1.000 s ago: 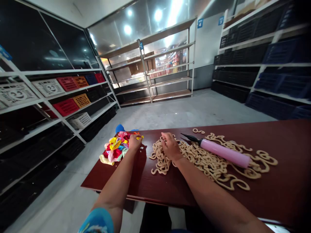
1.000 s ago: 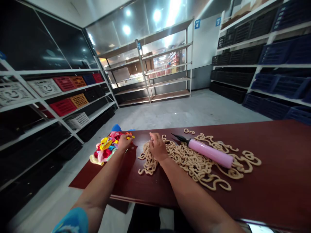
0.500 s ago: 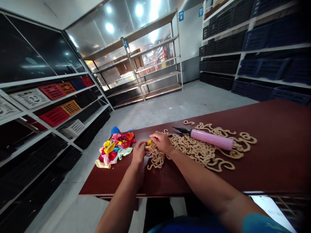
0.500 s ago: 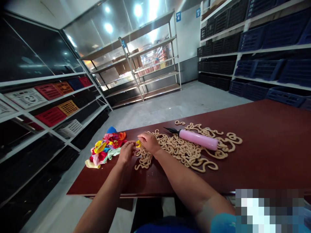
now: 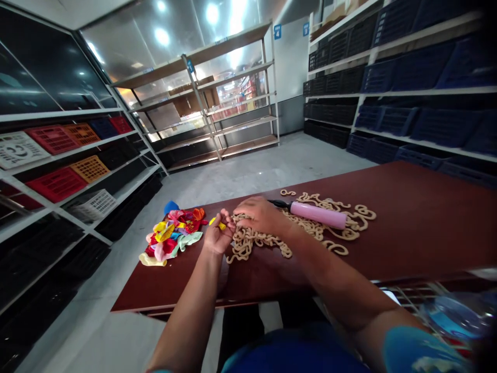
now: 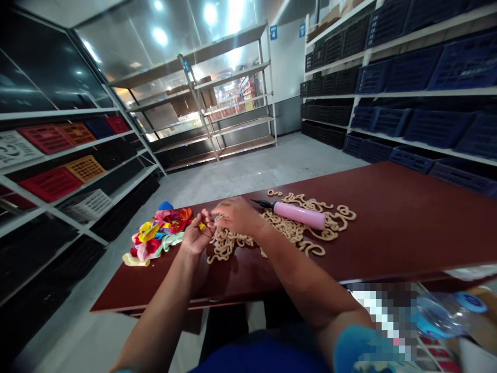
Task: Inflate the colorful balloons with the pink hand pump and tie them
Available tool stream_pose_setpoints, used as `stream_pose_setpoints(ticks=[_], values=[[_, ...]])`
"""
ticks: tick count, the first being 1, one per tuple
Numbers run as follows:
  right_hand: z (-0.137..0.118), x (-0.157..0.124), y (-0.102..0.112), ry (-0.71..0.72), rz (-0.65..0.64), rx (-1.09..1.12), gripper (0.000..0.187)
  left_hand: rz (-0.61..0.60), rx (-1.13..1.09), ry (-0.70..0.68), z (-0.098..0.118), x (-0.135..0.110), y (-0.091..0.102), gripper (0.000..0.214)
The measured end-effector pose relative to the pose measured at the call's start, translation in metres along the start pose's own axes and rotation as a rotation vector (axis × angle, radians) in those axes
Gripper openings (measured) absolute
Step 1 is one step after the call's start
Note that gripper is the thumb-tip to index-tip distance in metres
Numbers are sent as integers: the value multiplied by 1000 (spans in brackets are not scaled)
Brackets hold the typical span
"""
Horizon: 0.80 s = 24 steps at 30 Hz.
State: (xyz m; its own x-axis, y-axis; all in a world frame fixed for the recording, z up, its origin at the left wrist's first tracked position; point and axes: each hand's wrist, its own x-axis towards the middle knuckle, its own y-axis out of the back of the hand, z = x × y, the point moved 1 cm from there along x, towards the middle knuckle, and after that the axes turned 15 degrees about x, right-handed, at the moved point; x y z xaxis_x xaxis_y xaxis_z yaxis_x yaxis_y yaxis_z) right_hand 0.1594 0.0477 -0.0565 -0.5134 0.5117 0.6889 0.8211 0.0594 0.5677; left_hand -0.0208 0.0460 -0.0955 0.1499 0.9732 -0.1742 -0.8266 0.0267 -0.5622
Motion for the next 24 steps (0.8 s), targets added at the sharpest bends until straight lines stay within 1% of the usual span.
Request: stream_pose_setpoints(ticks=[1,2,3,4,6,7,8,9,10,11,13,15,16,19,21,24], values=[[7,-12,17,-89,75,-68,24,-35,-35,-34,2,4,2,20],[16,-26,33,-190,118,-164,25,-70,-59,-62,5,8,3,20],[25,-44,49,-314,154,-287,28,-96,-72,-86,7,12,6,20],[35,-63,62,-469,179,-421,33,-111,-78,-112,10,18,8,20],[52,-102,82,-785,146,-621,46,-127,-85,-162,13,29,14,19],[58,-119,87,-885,98,-671,50,-135,-93,-186,14,35,18,20],[62,-134,90,-934,44,-697,50,-141,-105,-210,13,40,22,20],[64,-145,91,-927,5,-720,48,-141,-119,-231,11,45,26,22],[64,-152,90,-908,-4,-756,46,-129,-128,-248,9,49,31,23],[61,-157,88,-867,5,-793,44,-106,-132,-257,6,52,36,23],[51,-157,80,-765,45,-840,42,-45,-137,-259,1,55,46,22],[35,-148,68,-635,70,-819,44,-1,-161,-259,-2,57,55,22],[26,-141,60,-562,62,-782,45,8,-183,-260,-2,57,57,22],[3,-120,34,-397,-11,-678,45,7,-247,-240,0,55,60,22],[-6,-110,18,-350,-42,-662,45,-5,-278,-217,2,54,59,22],[-8,-103,2,-349,-56,-682,45,-30,-331,-209,3,51,55,22]])
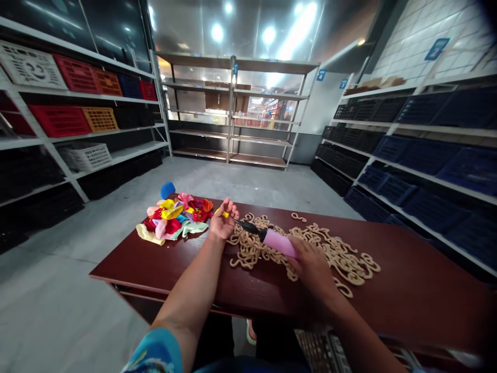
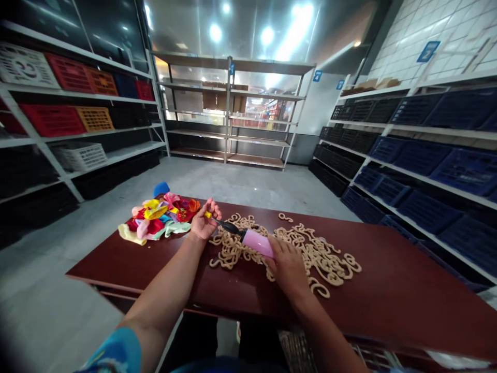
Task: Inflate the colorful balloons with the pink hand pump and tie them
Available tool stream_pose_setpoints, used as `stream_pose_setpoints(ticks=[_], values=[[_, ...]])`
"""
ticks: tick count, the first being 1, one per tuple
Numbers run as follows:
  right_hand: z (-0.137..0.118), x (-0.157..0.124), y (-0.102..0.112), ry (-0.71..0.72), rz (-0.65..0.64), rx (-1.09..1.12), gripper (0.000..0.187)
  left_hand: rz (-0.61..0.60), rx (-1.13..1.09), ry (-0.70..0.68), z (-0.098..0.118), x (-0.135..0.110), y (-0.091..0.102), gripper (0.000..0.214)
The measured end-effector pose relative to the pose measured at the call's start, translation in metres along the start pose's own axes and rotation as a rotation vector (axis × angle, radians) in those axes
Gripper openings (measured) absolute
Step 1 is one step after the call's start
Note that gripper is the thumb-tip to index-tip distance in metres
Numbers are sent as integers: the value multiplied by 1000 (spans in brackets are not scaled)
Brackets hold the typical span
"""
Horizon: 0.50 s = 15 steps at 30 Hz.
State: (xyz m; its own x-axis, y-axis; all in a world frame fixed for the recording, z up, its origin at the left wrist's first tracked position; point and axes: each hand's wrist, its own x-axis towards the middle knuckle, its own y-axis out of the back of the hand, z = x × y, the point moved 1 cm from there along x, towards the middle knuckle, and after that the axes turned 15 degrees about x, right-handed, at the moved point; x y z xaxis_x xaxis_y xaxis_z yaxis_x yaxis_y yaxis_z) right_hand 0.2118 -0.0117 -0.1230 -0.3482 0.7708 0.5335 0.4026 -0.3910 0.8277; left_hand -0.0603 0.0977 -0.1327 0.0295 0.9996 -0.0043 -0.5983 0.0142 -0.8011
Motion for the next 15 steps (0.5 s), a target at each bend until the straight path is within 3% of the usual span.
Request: stream_pose_setpoints(ticks=[15], values=[[-9,20,-9,-20,-29,-44,47,-85,25,-32,-9,-1,-9,24]])
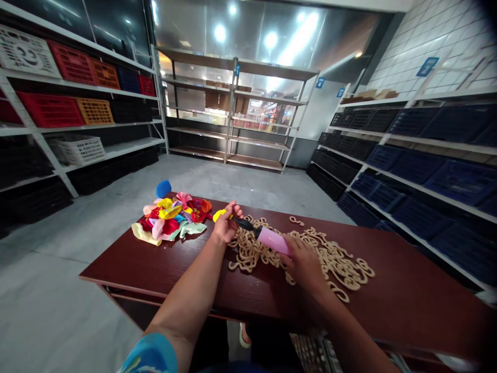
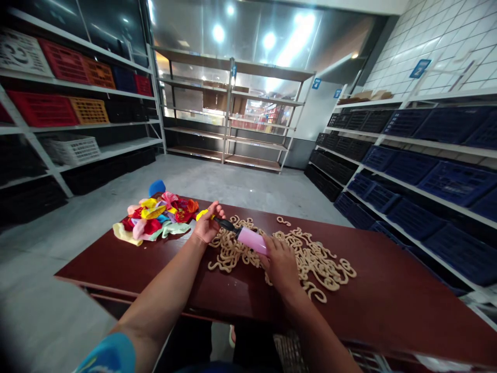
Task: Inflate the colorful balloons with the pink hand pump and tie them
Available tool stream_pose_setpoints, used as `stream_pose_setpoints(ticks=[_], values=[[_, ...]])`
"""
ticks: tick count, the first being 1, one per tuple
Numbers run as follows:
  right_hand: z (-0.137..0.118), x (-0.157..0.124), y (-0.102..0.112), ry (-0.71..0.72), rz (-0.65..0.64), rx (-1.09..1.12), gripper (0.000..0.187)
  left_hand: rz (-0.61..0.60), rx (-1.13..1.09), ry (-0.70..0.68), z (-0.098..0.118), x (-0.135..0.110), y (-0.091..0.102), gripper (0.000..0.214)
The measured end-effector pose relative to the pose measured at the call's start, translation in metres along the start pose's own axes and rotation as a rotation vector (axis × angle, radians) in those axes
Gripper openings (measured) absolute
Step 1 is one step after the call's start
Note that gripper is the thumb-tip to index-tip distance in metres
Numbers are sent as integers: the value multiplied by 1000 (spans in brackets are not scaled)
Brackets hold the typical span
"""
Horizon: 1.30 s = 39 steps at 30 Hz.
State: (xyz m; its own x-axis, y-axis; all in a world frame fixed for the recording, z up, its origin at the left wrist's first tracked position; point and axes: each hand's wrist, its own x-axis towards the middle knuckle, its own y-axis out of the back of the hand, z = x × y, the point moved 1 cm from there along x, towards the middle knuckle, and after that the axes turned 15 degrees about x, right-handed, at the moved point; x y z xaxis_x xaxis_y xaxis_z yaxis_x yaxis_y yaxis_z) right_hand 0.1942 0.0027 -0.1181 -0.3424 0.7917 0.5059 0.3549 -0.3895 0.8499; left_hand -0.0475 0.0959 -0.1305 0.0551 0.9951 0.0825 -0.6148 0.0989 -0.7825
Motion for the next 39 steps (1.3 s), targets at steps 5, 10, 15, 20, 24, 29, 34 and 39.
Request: stream_pose_setpoints(ticks=[5,10,15,20,24,29,34,39], values=[[-9,12,0,15,-8,24,45,32,-27,-12,-3,1,-1,22],[-11,32,0,56,-9,61,45,66,-122,13,-2,1,2,13],[7,51,-17,121,-7,138,51,2,-206,21,3,1,4,3],[23,50,-45,154,69,242,50,-13,-216,39,4,-2,3,47],[18,44,-51,131,48,269,57,105,-120,-26,5,-3,-1,54],[14,43,-49,-6,-4,308,62,224,25,-163,8,-6,-27,52],[20,43,-46,-87,9,319,39,237,162,-239,29,-3,-65,51],[29,46,-38,-155,41,318,42,367,297,-239,72,15,-85,44]])
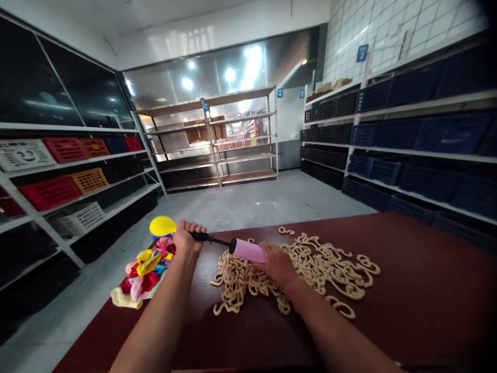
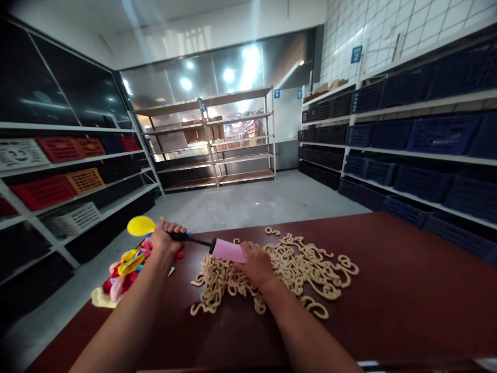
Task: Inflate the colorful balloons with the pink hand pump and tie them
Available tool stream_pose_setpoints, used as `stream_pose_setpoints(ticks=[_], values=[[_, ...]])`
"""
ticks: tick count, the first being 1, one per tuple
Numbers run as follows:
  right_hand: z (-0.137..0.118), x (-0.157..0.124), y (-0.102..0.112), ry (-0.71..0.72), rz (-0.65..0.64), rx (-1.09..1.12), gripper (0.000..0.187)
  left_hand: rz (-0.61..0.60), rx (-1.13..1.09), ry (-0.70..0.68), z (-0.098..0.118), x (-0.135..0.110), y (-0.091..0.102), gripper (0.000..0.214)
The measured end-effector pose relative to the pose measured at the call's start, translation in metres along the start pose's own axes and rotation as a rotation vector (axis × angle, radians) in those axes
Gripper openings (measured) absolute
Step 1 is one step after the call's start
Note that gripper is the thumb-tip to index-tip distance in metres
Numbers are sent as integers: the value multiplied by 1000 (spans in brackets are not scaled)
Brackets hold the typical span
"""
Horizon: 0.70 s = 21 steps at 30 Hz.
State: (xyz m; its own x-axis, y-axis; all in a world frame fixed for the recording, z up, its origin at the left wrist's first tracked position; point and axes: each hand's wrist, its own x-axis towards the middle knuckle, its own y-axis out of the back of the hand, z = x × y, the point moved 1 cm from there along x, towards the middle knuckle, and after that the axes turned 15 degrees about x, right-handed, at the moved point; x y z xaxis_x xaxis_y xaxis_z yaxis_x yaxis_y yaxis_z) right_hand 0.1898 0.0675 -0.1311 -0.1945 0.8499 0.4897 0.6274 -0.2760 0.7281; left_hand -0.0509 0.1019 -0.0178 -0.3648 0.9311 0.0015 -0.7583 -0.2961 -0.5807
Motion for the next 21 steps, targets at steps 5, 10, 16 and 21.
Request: stream_pose_setpoints(ticks=[5,10,16,21], values=[[5,6,7,-77,22,-18,44,72,106,-68,38,28,-13,36],[13,6,9,-156,21,-58,39,76,141,-105,28,33,-26,38],[15,0,5,-132,17,-77,34,55,110,0,-38,8,-45,38],[11,-1,9,-156,10,-72,31,22,97,44,-75,-12,-61,39]])
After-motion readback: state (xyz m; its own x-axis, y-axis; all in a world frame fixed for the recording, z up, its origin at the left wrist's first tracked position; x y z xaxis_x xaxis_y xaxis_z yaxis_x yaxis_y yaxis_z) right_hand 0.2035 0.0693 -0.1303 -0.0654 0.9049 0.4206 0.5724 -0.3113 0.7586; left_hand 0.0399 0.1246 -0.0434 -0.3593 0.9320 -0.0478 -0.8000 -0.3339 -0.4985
